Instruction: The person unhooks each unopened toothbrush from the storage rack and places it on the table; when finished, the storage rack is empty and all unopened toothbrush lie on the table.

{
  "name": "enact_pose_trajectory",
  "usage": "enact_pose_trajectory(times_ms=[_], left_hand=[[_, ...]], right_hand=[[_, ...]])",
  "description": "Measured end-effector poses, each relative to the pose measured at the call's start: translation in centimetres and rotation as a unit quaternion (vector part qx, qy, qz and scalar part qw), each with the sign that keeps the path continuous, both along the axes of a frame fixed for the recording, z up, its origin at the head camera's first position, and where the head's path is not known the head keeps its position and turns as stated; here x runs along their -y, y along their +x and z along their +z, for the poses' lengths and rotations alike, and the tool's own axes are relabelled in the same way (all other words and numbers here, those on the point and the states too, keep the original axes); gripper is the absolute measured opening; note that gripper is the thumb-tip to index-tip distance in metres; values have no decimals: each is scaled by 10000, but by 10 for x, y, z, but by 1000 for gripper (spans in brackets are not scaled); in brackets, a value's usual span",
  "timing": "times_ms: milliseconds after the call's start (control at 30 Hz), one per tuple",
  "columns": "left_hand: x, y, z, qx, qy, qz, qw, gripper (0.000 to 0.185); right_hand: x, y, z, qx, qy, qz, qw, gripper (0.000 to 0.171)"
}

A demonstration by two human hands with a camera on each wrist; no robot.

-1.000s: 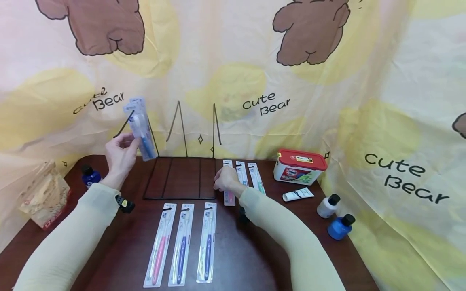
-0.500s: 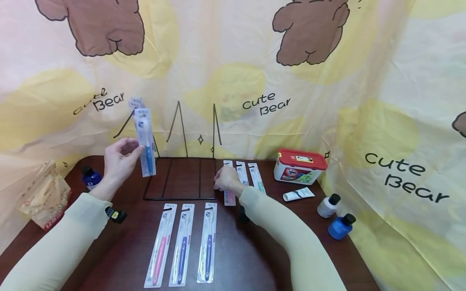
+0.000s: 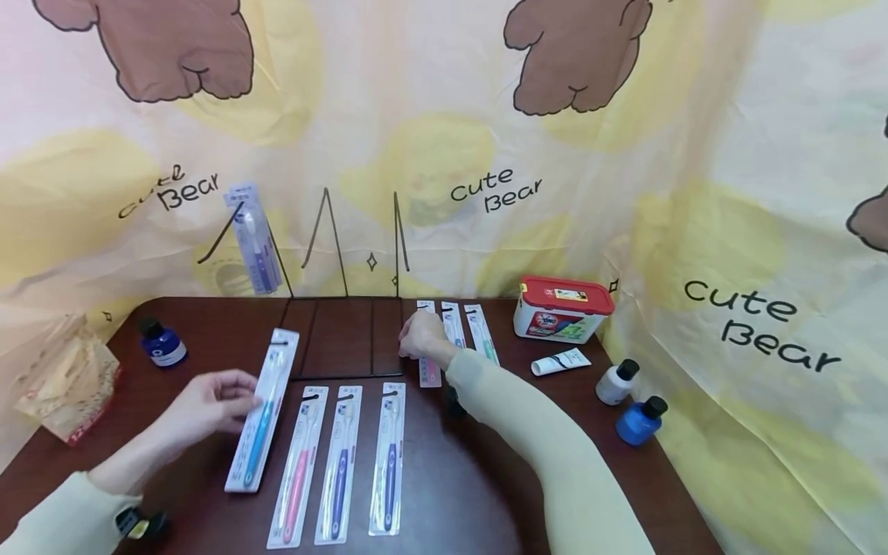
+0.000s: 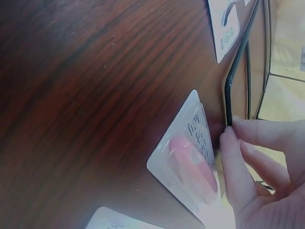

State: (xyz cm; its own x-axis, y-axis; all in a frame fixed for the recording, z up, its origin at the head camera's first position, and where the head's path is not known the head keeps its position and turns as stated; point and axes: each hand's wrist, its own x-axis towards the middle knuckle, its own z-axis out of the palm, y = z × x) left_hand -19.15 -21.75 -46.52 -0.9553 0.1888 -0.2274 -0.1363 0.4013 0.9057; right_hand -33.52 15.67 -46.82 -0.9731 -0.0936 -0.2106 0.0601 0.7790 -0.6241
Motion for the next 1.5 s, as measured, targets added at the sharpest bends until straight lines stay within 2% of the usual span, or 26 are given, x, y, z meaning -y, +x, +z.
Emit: enact_pose_trajectory(times_ms=[67,167,267,400,467,500,567,700,733,800,900,967,1067,1167,1233,1367,1433,1467,1500], left_hand=[[0,13,-8,418,-92,-14,9991,33],[-3,27,-18,801,-200,-23,9966,31],[-6,36,-25,951,-326,35,9949,30],[-8,40,-29,1005,-370,213,9940,30],[-8,42,-29,980,-487,257,9937,29],[-8,42,-28,961,-615,246,9932,28],[-8,43,-24,905,-955,121,9912,26],[0,37,-6,589,-1681,-78,9840,30],[3,33,1,421,-1733,-141,9839,32],[9,19,15,-64,-1701,-191,9852,35],[16,-12,37,-982,-1475,-75,9841,41],[18,-39,51,-1594,-1278,280,9785,48],[15,-81,69,-2172,-825,1037,9671,62],[8,-117,82,-2397,-159,1610,9573,76],[2,-134,86,-2455,168,1876,9509,74],[-10,-152,87,-2690,448,2408,9315,47],[-14,-156,86,-2831,512,2616,9213,37],[-15,-156,85,-2889,569,2670,9176,35],[-15,-156,84,-2921,587,2671,9165,35]], right_hand=[[0,-1,1,-3,38,-12,10000,17],[-1,-1,1,25,36,-14,10000,17],[-2,-2,2,107,-6,-48,9999,17],[-3,-3,2,201,-98,-10,9998,18],[-3,-3,3,247,-113,30,9996,17],[-8,-12,-10,194,-127,88,9997,18],[-8,-12,-10,212,-118,100,9997,18],[-6,-10,-11,121,-78,173,9997,18],[-1,0,2,146,-52,133,9998,17],[0,2,2,48,4,123,9999,18],[1,3,2,-68,133,57,9999,19],[1,3,2,-92,200,34,9998,19],[1,3,3,-81,279,39,9996,18],[0,2,3,-28,260,77,9996,18],[-1,1,2,-11,264,123,9996,17],[-2,-1,1,24,226,218,9995,16],[-3,-3,2,81,181,234,9995,16],[-8,-12,-10,-5,181,298,9994,16],[-8,-12,-10,-2,185,313,9993,16]])
